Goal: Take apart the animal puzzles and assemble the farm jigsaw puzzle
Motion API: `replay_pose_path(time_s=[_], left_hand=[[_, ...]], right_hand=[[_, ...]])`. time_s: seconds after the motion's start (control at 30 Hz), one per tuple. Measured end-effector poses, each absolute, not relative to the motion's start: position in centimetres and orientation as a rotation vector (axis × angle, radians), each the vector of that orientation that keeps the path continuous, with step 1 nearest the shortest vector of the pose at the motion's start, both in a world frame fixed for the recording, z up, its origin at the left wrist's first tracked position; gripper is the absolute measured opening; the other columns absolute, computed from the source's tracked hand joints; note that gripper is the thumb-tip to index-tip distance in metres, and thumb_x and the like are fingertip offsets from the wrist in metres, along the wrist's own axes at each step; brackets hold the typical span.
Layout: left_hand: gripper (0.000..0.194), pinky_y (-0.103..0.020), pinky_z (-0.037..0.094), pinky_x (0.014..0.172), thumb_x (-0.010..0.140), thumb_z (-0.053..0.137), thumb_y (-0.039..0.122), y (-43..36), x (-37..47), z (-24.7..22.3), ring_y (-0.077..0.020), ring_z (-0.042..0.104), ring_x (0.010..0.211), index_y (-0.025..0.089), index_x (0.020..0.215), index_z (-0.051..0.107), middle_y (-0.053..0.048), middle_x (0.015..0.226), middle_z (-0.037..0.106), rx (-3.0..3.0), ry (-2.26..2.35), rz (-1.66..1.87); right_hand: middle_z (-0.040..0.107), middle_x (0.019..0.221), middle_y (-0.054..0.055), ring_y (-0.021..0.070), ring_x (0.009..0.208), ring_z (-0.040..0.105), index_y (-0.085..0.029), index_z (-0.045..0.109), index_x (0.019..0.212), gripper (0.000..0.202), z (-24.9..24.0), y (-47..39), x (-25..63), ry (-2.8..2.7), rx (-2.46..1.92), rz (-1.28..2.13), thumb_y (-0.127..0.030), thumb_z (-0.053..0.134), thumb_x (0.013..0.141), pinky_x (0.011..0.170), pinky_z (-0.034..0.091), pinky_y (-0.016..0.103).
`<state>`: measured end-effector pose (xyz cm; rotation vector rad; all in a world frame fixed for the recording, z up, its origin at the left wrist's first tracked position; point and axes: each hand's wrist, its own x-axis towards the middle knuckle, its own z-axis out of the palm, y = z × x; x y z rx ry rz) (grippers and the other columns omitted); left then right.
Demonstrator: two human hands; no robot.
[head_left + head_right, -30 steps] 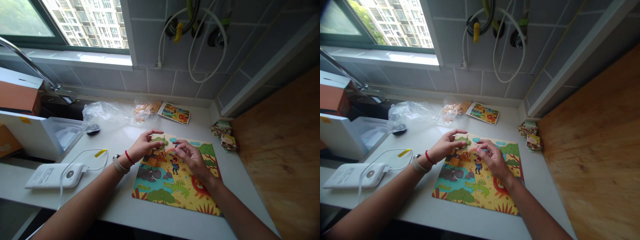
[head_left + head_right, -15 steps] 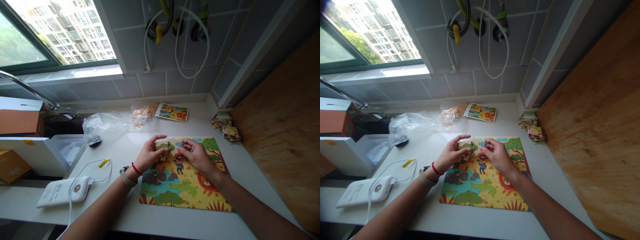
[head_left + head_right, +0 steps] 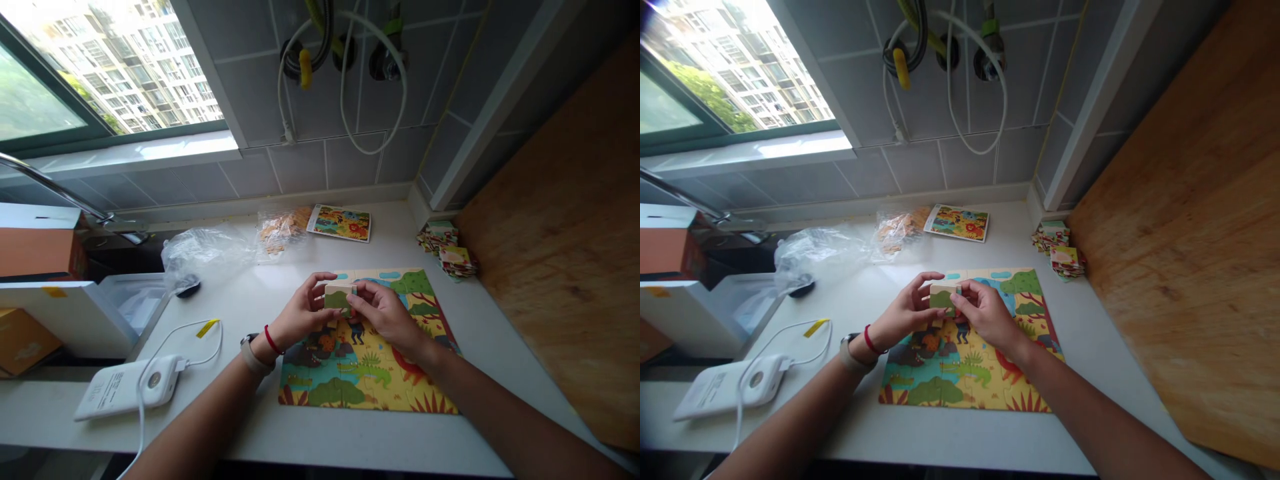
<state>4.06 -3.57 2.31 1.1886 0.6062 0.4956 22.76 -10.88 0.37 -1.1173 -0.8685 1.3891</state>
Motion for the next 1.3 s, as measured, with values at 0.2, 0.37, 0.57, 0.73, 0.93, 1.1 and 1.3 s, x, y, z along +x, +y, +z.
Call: replay_pose_path(time_s=[0.2,0.37,0.57,0.73,0.93,1.1,1.3], left_hand=[[0.047,-0.035,0.052,0.103,0.076,0.078,0.007,-2.9,3.7,2.6,-0.0241,0.065,0.128,0.025,0.110,0.051,-0.008,0.139,0.066,1.051,0.550,0.667],[0.043,-0.047,0.041,0.118,0.078,0.071,0.011,-3.9,4.3,3.8,-0.0282,0.056,0.140,0.026,0.111,0.047,-0.008,0.144,0.064,1.074,0.548,0.759],[0.036,-0.053,0.038,0.121,0.082,0.069,0.018,-4.8,4.4,3.9,-0.0290,0.055,0.141,0.026,0.109,0.047,-0.008,0.137,0.068,1.155,0.479,0.756],[0.041,-0.050,0.036,0.121,0.097,0.061,0.031,-3.5,3.1,4.1,-0.0282,0.054,0.141,0.026,0.136,0.048,-0.013,0.144,0.063,1.627,0.632,0.714],[0.113,-0.062,0.015,0.128,0.078,0.078,0.068,-2.2,1.8,3.1,-0.0430,0.012,0.160,0.017,0.163,0.023,-0.024,0.169,0.026,2.342,0.853,0.218],[0.113,-0.067,0.017,0.127,0.064,0.084,0.077,-1.7,0.8,2.9,-0.0461,0.009,0.159,0.018,0.151,0.043,-0.026,0.170,0.021,2.454,0.816,0.017],[0.088,-0.071,0.017,0.124,0.055,0.093,0.067,-1.6,0.5,2.9,-0.0491,0.004,0.159,0.020,0.122,0.059,-0.025,0.171,0.017,2.361,0.860,0.044]], right_hand=[[0.062,0.078,-0.003,0.0123,0.065,0.060,-0.022,0.068,0.091,0.040,1.0,-10.9,23.0,-0.674,-1.122,1.354,-0.053,0.086,0.075,0.061,0.061,0.027],[0.067,0.079,-0.002,0.0144,0.068,0.065,-0.022,0.068,0.097,0.040,1.4,-11.5,22.4,-0.772,-1.085,1.547,-0.053,0.084,0.078,0.067,0.059,0.029],[0.073,0.091,0.002,0.0171,0.076,0.069,-0.021,0.068,0.101,0.041,1.1,-11.6,21.9,-0.906,-1.010,1.608,-0.052,0.084,0.079,0.067,0.055,0.028],[0.075,0.095,0.003,0.0190,0.085,0.070,-0.022,0.071,0.099,0.037,1.4,-11.1,22.9,-0.840,-1.040,1.470,-0.051,0.084,0.079,0.078,0.057,0.031],[0.077,0.094,0.002,0.0176,0.081,0.071,-0.024,0.072,0.096,0.038,1.3,-9.8,25.6,-0.513,-1.150,1.237,-0.047,0.088,0.070,0.070,0.059,0.027],[0.078,0.090,0.003,0.0207,0.081,0.073,-0.024,0.071,0.090,0.031,0.9,-9.6,26.2,-0.432,-1.129,1.257,-0.041,0.087,0.068,0.065,0.060,0.029],[0.078,0.092,0.001,0.0219,0.084,0.073,-0.025,0.070,0.092,0.029,0.9,-9.8,25.9,-0.451,-1.111,1.258,-0.039,0.084,0.071,0.070,0.061,0.032]])
